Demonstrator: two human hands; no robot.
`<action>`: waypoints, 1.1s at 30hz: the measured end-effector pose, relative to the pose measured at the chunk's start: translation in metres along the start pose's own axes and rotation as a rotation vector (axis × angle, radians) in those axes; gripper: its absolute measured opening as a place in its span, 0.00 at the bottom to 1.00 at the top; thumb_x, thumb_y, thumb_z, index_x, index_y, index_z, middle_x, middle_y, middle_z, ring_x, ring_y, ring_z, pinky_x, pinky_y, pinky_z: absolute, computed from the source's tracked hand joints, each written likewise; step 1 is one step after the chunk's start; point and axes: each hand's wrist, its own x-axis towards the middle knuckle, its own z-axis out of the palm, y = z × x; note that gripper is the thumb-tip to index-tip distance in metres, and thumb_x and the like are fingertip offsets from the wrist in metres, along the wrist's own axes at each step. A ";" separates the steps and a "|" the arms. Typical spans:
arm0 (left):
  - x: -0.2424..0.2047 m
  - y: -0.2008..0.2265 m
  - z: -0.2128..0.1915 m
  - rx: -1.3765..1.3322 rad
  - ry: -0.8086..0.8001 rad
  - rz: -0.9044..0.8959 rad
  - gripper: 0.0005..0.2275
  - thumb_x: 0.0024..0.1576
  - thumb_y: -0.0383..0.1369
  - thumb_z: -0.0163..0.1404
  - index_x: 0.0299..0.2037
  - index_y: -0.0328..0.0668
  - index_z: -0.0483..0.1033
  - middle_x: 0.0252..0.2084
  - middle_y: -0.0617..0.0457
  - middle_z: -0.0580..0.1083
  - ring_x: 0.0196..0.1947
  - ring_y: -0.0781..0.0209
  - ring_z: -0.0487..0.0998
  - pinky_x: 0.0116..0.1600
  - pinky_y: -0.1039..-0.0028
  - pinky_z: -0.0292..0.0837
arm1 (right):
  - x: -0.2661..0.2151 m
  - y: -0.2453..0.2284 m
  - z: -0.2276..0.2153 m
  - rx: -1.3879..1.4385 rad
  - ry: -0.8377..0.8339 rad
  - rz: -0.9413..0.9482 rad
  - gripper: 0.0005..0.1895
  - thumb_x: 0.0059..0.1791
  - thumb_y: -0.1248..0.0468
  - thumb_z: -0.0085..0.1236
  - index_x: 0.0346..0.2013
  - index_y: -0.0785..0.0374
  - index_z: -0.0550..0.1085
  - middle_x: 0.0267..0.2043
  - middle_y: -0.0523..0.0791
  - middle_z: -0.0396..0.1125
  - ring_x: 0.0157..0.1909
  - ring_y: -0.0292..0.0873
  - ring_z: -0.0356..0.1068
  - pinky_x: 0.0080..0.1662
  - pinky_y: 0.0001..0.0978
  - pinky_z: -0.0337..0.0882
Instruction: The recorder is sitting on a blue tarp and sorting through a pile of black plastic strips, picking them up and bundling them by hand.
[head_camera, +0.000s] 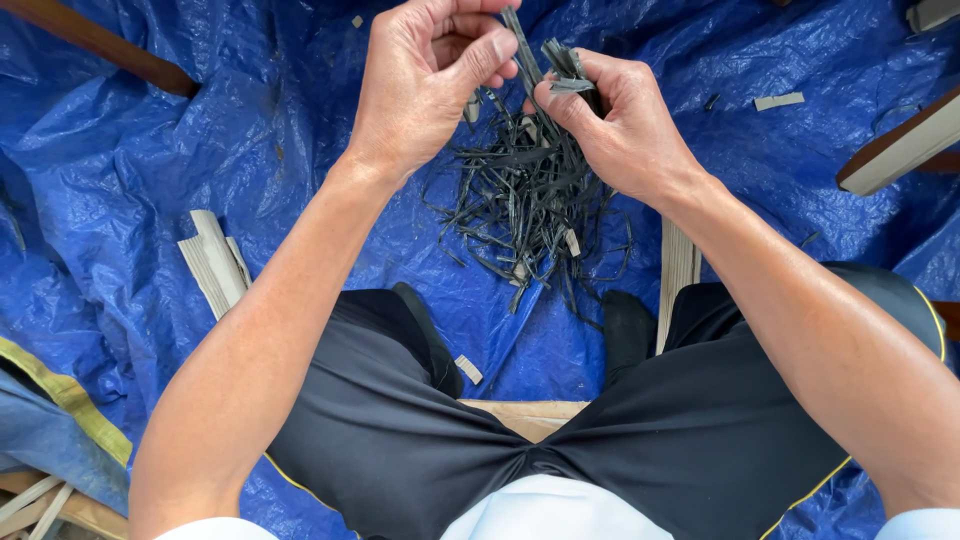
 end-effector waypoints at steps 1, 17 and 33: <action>0.000 -0.002 -0.003 0.014 0.010 0.033 0.08 0.67 0.26 0.58 0.54 0.35 0.77 0.43 0.54 0.79 0.42 0.68 0.82 0.49 0.76 0.83 | 0.001 -0.001 0.000 -0.022 0.002 0.025 0.09 0.61 0.63 0.51 0.43 0.64 0.77 0.33 0.36 0.66 0.34 0.28 0.58 0.36 0.24 0.60; 0.005 0.025 0.009 0.058 0.054 -0.006 0.13 0.62 0.25 0.57 0.56 0.36 0.74 0.37 0.57 0.77 0.36 0.74 0.79 0.44 0.81 0.80 | 0.006 -0.008 0.006 0.026 0.032 0.065 0.07 0.57 0.65 0.51 0.42 0.65 0.75 0.32 0.34 0.66 0.36 0.26 0.60 0.38 0.23 0.64; 0.009 0.025 0.002 0.145 0.009 -0.103 0.13 0.61 0.27 0.57 0.55 0.39 0.77 0.33 0.56 0.77 0.33 0.73 0.79 0.39 0.81 0.78 | 0.016 -0.012 0.010 -0.014 0.039 0.080 0.09 0.55 0.64 0.50 0.43 0.64 0.77 0.30 0.35 0.68 0.33 0.27 0.61 0.35 0.24 0.64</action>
